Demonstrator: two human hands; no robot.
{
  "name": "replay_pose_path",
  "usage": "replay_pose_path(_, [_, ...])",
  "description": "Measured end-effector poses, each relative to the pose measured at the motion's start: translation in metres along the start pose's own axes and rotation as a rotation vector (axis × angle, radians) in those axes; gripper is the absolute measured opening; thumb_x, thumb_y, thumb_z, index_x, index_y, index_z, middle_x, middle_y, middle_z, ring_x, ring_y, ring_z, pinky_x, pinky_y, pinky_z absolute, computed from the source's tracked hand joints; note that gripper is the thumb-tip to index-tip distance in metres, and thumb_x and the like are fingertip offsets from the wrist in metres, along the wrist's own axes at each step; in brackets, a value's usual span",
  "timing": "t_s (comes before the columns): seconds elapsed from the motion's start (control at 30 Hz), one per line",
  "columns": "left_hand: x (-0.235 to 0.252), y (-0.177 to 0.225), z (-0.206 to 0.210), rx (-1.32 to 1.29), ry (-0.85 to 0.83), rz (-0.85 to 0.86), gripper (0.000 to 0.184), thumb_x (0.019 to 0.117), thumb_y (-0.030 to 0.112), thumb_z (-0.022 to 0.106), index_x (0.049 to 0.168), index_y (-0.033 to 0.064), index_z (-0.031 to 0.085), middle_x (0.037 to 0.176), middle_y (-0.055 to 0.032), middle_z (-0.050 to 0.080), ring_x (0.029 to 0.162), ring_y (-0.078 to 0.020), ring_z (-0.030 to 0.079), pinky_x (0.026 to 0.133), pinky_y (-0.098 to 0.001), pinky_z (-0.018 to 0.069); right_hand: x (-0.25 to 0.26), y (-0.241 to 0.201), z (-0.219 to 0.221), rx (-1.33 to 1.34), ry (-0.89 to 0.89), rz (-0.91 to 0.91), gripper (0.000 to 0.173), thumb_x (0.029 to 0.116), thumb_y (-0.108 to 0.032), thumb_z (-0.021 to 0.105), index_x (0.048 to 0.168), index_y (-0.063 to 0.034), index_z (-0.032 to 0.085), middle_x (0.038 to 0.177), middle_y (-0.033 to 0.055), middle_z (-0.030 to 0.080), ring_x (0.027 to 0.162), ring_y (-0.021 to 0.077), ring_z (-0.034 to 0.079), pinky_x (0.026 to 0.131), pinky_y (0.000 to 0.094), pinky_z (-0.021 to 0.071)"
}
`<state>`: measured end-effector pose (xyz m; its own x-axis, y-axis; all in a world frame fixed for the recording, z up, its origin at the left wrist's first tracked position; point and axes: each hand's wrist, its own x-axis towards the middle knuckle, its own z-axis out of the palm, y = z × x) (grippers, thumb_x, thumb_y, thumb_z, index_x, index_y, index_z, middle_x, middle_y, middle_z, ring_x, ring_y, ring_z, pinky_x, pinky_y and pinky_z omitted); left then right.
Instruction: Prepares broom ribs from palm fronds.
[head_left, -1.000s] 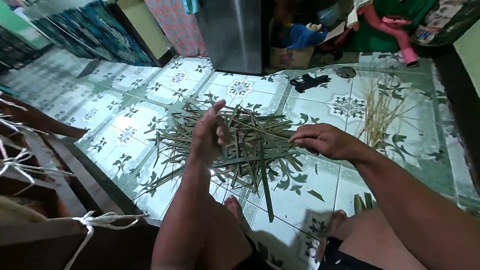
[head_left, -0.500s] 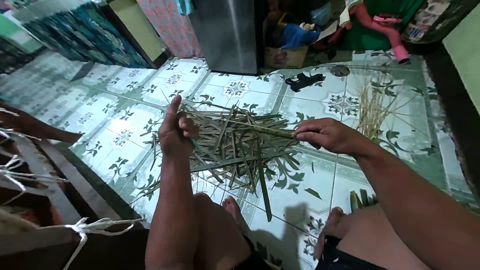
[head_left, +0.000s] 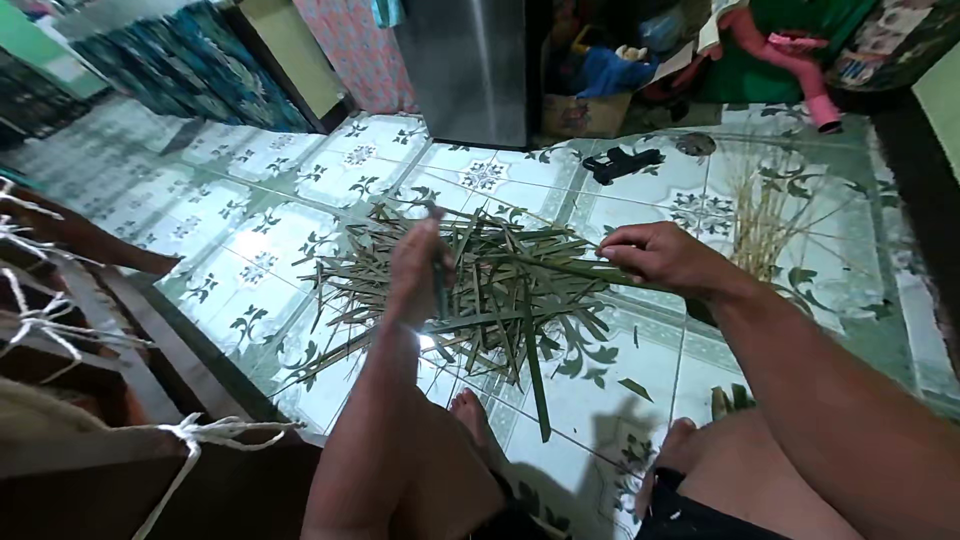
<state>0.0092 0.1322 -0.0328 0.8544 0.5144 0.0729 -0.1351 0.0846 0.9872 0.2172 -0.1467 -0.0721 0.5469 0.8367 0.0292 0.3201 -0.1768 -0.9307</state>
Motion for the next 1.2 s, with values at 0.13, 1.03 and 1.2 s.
replay_pose_path(0.13, [-0.01, -0.02, 0.058, 0.105, -0.319, -0.233, 0.042, 0.1088, 0.019, 0.043, 0.15, 0.0131, 0.044, 0.068, -0.0005, 0.057, 0.052, -0.0082, 0.056, 0.049, -0.023, 0.0515, -0.001, -0.017, 0.031, 0.07, -0.094, -0.014, 0.019, 0.1038, -0.016, 0.055, 0.106, -0.0031, 0.069, 0.071, -0.0025, 0.059, 0.053, 0.0026, 0.05, 0.051, 0.0199, 0.046])
replay_pose_path(1.03, [0.0, -0.013, 0.044, -0.126, -0.283, -0.149, 0.041, 0.1057, 0.035, 0.048, 0.14, 0.0159, 0.056, 0.059, 0.0064, 0.052, 0.044, -0.0029, 0.05, 0.043, -0.0185, 0.0471, -0.011, -0.019, 0.032, -0.028, -0.237, -0.042, 0.03, 0.1101, -0.019, 0.045, 0.121, -0.0057, 0.069, 0.076, -0.0056, 0.065, 0.052, -0.0015, 0.05, 0.049, 0.0154, 0.0444])
replay_pose_path(1.2, [-0.001, 0.003, 0.033, -0.182, -0.32, -0.106, 0.039, 0.1037, 0.035, 0.052, 0.135, 0.0138, 0.061, 0.056, 0.0087, 0.051, 0.043, -0.0002, 0.048, 0.043, -0.0157, 0.0442, -0.011, -0.018, 0.026, -0.055, -0.226, -0.098, 0.029, 0.109, -0.018, 0.046, 0.12, -0.0059, 0.07, 0.076, -0.0059, 0.065, 0.053, -0.003, 0.05, 0.05, 0.0148, 0.0443])
